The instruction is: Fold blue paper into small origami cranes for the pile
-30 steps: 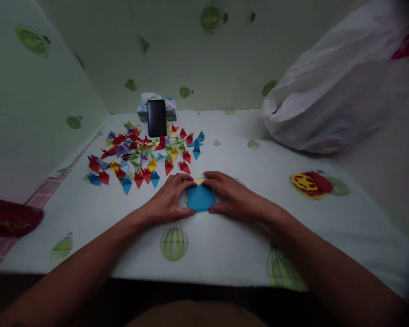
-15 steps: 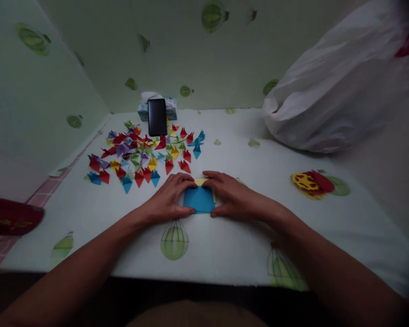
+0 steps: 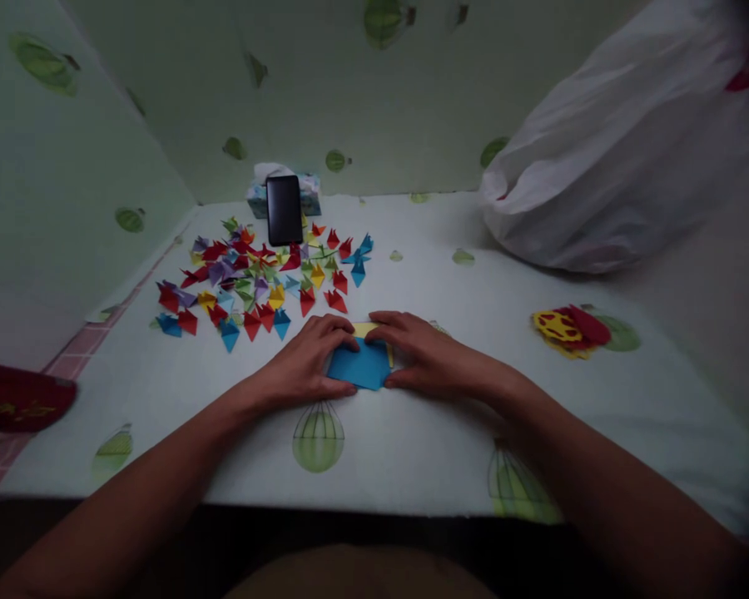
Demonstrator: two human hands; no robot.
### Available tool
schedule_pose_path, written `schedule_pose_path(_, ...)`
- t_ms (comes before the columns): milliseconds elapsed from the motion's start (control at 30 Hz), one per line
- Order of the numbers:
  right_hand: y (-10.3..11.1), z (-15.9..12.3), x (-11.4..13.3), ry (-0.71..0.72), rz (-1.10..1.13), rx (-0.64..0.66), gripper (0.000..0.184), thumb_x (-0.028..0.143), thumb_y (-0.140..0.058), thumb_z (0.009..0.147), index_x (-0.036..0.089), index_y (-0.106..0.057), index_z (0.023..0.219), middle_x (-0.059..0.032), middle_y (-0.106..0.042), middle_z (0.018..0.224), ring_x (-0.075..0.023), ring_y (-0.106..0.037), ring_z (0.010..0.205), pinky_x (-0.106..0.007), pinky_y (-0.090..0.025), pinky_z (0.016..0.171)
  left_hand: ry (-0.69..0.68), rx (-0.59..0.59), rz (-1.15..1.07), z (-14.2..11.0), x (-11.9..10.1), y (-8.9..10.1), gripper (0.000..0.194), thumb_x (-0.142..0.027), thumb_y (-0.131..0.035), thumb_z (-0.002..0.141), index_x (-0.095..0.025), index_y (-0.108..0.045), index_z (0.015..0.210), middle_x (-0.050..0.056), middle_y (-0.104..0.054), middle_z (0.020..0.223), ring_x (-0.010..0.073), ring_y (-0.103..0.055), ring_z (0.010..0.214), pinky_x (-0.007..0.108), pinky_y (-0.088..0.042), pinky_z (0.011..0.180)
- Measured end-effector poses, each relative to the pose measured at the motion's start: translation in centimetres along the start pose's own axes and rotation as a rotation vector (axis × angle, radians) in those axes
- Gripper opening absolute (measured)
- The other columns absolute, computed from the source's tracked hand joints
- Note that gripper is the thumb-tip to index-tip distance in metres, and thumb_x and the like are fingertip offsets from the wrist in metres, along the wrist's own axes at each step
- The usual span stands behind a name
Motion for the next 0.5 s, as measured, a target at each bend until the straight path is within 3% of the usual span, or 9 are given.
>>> schedule_pose_path(333,-0.17,0.20,-0.06,-0.003,0.019,-0.047,0.049,0.016,-0.073,0.082,0.022,-0.066,0.130,-0.0175,-0.052,0.149,-0.0341,-0.051,0.136,-0.054,-0.043,0.112,-0.038,-0.021,0.017,0.15,0.43,0.01,0.038,-0.035,-0.078,0.080,-0.024,-0.064,0.113,0.011,-0.055,0.132,0.0313,-0.052,0.125,0.051,-0.043,0.109)
schedule_pose_path(500,-0.25,0.28,-0.13,0.011,-0.019,-0.040,0.050,0.022,-0.076,0.083,0.022,-0.066,0.133,-0.0171,-0.055,0.146,-0.0335,-0.053,0.134,-0.053,-0.044,0.110,-0.042,-0.014,-0.002,0.11,0.42,0.12,0.060,-0.048,-0.085,0.072,-0.023,-0.062,0.122,0.012,-0.055,0.133,0.0334,-0.051,0.126,0.052,-0.042,0.110)
Point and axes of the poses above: each hand's wrist, its own z-axis towards the middle knuckle, its own y-axis out of the back of the hand, x = y × z, the point moved 1 cm from there along z, towards the middle knuckle
